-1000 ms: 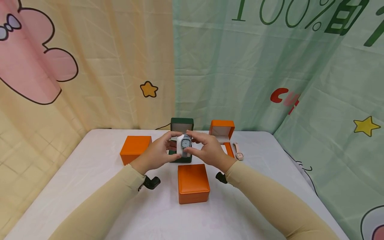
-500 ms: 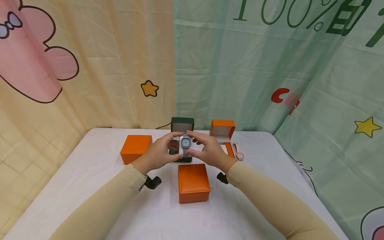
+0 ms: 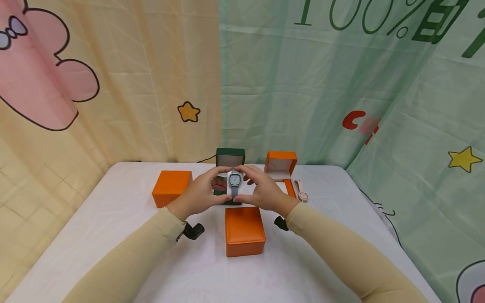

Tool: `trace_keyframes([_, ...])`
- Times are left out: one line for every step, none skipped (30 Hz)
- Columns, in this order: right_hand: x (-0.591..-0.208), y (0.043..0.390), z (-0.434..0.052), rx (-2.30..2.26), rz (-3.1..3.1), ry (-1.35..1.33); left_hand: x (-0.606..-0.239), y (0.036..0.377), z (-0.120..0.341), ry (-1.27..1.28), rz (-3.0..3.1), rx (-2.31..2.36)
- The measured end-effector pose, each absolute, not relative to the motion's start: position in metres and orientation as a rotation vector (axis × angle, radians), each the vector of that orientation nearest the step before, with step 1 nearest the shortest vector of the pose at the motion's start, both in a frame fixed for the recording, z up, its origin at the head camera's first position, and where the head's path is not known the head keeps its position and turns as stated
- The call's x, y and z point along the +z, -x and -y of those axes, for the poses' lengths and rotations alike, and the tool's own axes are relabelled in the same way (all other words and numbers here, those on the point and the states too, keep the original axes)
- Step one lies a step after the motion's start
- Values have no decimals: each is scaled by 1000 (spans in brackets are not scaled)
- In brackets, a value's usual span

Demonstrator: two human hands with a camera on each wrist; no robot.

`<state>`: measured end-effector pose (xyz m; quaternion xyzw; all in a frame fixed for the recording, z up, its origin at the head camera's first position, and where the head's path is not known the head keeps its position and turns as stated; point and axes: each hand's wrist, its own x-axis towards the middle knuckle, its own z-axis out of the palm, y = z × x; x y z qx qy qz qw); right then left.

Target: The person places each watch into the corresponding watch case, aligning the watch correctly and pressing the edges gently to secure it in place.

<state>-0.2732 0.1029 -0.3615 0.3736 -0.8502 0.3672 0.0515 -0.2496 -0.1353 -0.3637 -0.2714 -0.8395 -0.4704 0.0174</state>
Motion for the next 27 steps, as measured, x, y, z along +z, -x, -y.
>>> trace_keyframes([-362, 273, -102, 1117, 2584, -1137, -363, 250, 135, 839, 2612, -1454])
trace_keyframes([-362, 273, -102, 1113, 2583, -1136, -363, 249, 135, 834, 2618, -1445])
trace_keyframes([-362, 273, -101, 1110, 2581, -1135, -363, 249, 135, 829, 2624, -1437])
trace_keyframes([-362, 273, -101, 1109, 2581, -1131, -362, 249, 135, 826, 2629, -1429])
trace_keyframes([-363, 273, -101, 1112, 2580, -1125, -362, 249, 135, 825, 2634, -1421])
trace_keyframes([-363, 273, -101, 1118, 2576, -1121, -362, 249, 135, 828, 2638, -1413])
trace_keyframes([-363, 273, -101, 1127, 2570, -1118, -362, 249, 135, 834, 2639, -1412])
trace_keyframes([-364, 273, -101, 1137, 2564, -1118, -362, 249, 136, 840, 2639, -1411])
trace_keyframes([-364, 273, -101, 1147, 2556, -1122, -362, 249, 136, 845, 2639, -1406])
trace_keyframes([-364, 273, -101, 1148, 2547, -1134, -362, 249, 136, 849, 2638, -1399])
trace_keyframes([-363, 273, -101, 1144, 2539, -1148, -362, 249, 136, 853, 2635, -1392])
trace_keyframes([-363, 273, -100, 1136, 2532, -1163, -362, 249, 136, 853, 2632, -1387])
trace_keyframes([-363, 273, -100, 1126, 2526, -1177, -362, 249, 136, 852, 2631, -1385])
trace_keyframes([-362, 273, -99, 1116, 2524, -1190, -362, 249, 136, 851, 2631, -1381])
trace_keyframes([-362, 272, -99, 1104, 2523, -1199, -362, 249, 136, 852, 2631, -1379])
trace_keyframes([-362, 272, -99, 1092, 2523, -1204, -362, 249, 137, 854, 2631, -1383])
trace_keyframes([-361, 272, -99, 1088, 2523, -1204, -362, 249, 137, 857, 2630, -1389])
trace_keyframes([-361, 272, -99, 1088, 2524, -1203, -362, 249, 137, 859, 2632, -1396])
trace_keyframes([-361, 271, -98, 1088, 2525, -1202, -362, 249, 137, 863, 2632, -1403])
trace_keyframes([-360, 271, -98, 1088, 2528, -1202, -362, 249, 137, 864, 2633, -1408])
trace_keyframes([-360, 271, -98, 1085, 2530, -1205, -362, 249, 137, 868, 2635, -1415])
trace_keyframes([-360, 271, -98, 1085, 2531, -1208, -362, 250, 138, 871, 2636, -1419])
trace_keyframes([-359, 271, -98, 1085, 2533, -1211, -362, 250, 138, 874, 2636, -1424])
trace_keyframes([-359, 271, -98, 1082, 2538, -1211, -362, 250, 138, 873, 2636, -1430])
trace_keyframes([-359, 271, -98, 1081, 2541, -1212, -362, 250, 138, 868, 2636, -1436])
trace_keyframes([-359, 271, -98, 1079, 2543, -1214, -362, 250, 138, 863, 2636, -1444])
trace_keyframes([-358, 272, -98, 1078, 2545, -1215, -362, 250, 138, 860, 2635, -1450])
